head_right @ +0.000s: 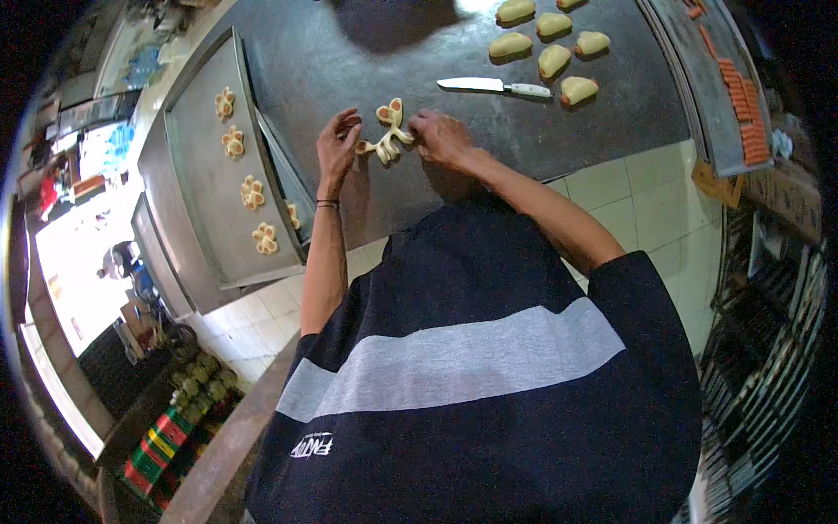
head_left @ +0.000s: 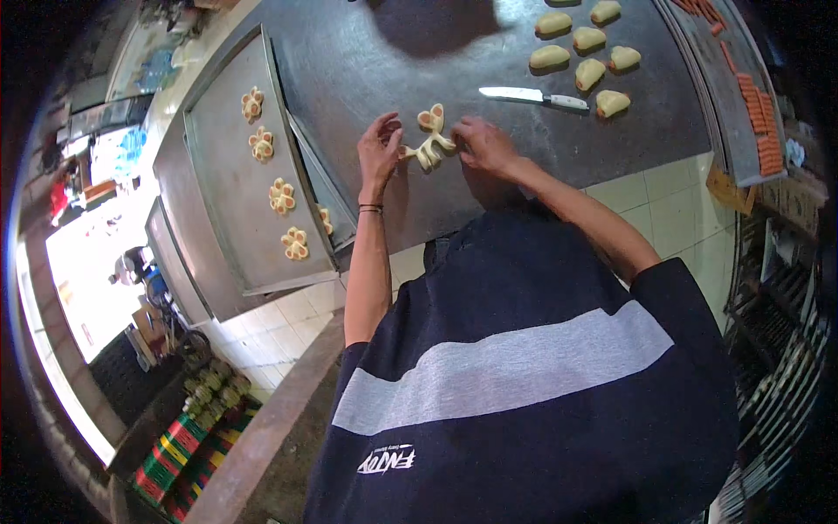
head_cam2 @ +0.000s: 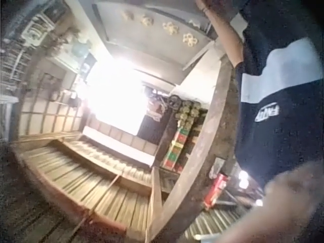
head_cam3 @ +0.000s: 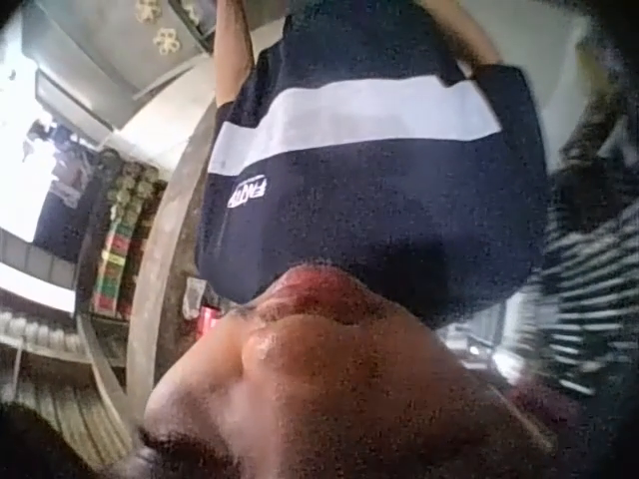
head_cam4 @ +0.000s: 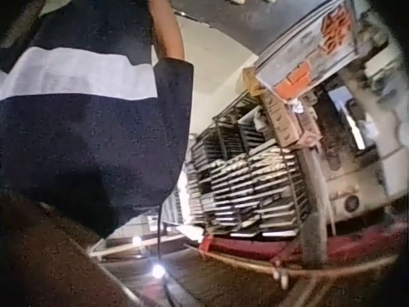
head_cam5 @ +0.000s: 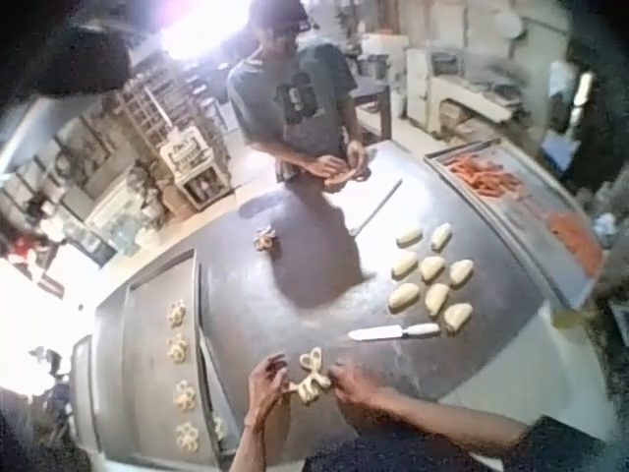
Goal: Shaping small portions of dough into decorative flower shapes using a knife and placing them on a baking tray.
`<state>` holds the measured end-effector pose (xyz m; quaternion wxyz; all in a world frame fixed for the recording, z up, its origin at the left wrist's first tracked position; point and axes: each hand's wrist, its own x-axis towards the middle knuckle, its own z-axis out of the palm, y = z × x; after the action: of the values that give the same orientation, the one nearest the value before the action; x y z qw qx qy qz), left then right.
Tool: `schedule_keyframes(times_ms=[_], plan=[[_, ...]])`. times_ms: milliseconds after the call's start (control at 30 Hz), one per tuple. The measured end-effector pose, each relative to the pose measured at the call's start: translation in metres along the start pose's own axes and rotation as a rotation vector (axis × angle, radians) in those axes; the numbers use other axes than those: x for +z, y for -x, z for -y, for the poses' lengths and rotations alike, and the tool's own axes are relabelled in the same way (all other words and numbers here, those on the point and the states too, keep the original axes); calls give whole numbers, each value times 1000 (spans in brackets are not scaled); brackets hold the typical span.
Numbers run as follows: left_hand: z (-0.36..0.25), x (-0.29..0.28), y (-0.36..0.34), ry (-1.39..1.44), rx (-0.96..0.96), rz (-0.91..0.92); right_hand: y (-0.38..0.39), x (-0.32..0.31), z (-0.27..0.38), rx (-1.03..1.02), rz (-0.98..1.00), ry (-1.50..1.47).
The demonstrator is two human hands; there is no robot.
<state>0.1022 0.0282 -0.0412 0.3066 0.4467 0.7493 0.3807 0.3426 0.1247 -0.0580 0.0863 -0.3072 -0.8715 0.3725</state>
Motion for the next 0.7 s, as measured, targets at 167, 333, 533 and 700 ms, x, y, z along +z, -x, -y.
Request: schedule_keyframes(times_ms=[167, 333, 533, 700], plan=[[5, 22, -1, 75, 154, 169, -23, 12, 15, 68, -159, 14], [10, 13, -1, -124, 269, 69, -51, 21, 79, 115, -195, -203], [17, -15, 42, -58, 242, 167, 22, 57, 76, 239, -176, -174], [30, -24, 27, -74, 249, 147, 23, 76, 93, 331, -177, -120]])
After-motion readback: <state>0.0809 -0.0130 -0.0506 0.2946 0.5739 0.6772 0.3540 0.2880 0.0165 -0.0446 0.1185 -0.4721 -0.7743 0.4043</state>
